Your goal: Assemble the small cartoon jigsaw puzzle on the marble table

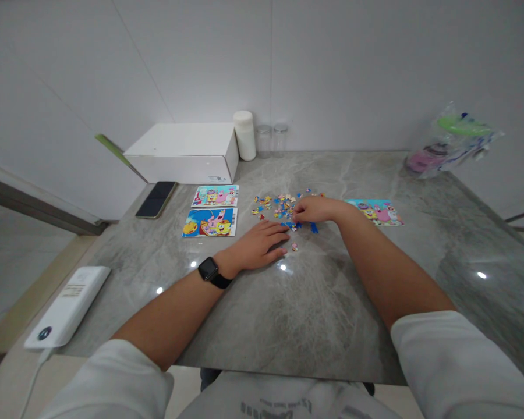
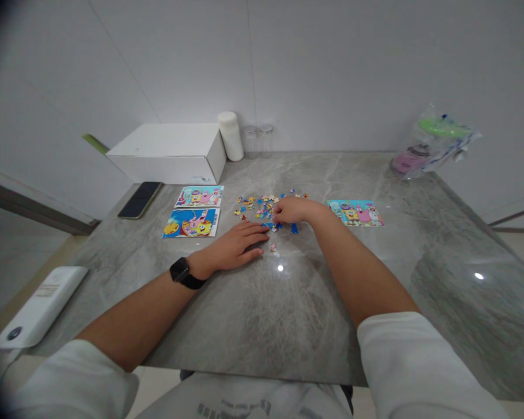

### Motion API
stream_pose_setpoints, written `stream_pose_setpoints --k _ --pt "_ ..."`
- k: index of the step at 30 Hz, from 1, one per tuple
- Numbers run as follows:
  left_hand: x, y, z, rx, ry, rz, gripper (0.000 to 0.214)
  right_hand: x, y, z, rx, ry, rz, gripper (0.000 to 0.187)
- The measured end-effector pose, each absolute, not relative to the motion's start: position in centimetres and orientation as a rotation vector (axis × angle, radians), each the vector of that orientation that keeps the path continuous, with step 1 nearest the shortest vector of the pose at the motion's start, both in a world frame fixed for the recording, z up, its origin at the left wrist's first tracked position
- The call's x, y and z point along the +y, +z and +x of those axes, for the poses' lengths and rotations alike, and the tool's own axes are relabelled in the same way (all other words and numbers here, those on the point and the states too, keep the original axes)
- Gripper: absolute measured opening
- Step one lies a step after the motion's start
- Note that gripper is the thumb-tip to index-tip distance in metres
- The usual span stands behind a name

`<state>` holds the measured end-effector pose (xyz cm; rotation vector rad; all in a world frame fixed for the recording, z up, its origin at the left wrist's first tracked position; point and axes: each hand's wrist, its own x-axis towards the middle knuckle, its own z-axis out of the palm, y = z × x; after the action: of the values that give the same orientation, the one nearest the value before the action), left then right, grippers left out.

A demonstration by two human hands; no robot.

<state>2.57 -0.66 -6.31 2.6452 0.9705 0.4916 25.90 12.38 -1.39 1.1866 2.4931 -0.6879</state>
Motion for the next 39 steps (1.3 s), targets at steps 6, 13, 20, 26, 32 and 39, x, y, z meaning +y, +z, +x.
stream_pose_setpoints --k 6,13,20,26,32,39 --pt "-0.7 -6.3 2.7 0.973 0.490 2.643 0.046 12.2 -1.5 25.8 2.481 -0.771 1.159 0.024" --pt "-0.6 -6.3 2.6 0.966 0.491 2.651 0.046 12.0 -1.4 25.7 2.475 -0.761 1.127 0.023" --pt "-0.7 -6.0 2.6 0.964 0.498 2.665 0.046 12.2 -0.9 26.1 2.481 -0.711 1.211 0.021" --pt "-0.6 -6.1 2.6 0.971 0.499 2.659 0.046 12.4 -0.5 26.6 2.456 -0.689 1.246 0.022" --pt "-0.6 -6.2 2.5 0.971 0.512 2.635 0.044 13.3 -0.5 28.3 2.397 -0.787 1.216 0.027" --pt "-0.7 -6.1 2.5 0.962 0.510 2.643 0.045 13.0 -0.6 27.7 2.340 -0.703 1.284 0.025"
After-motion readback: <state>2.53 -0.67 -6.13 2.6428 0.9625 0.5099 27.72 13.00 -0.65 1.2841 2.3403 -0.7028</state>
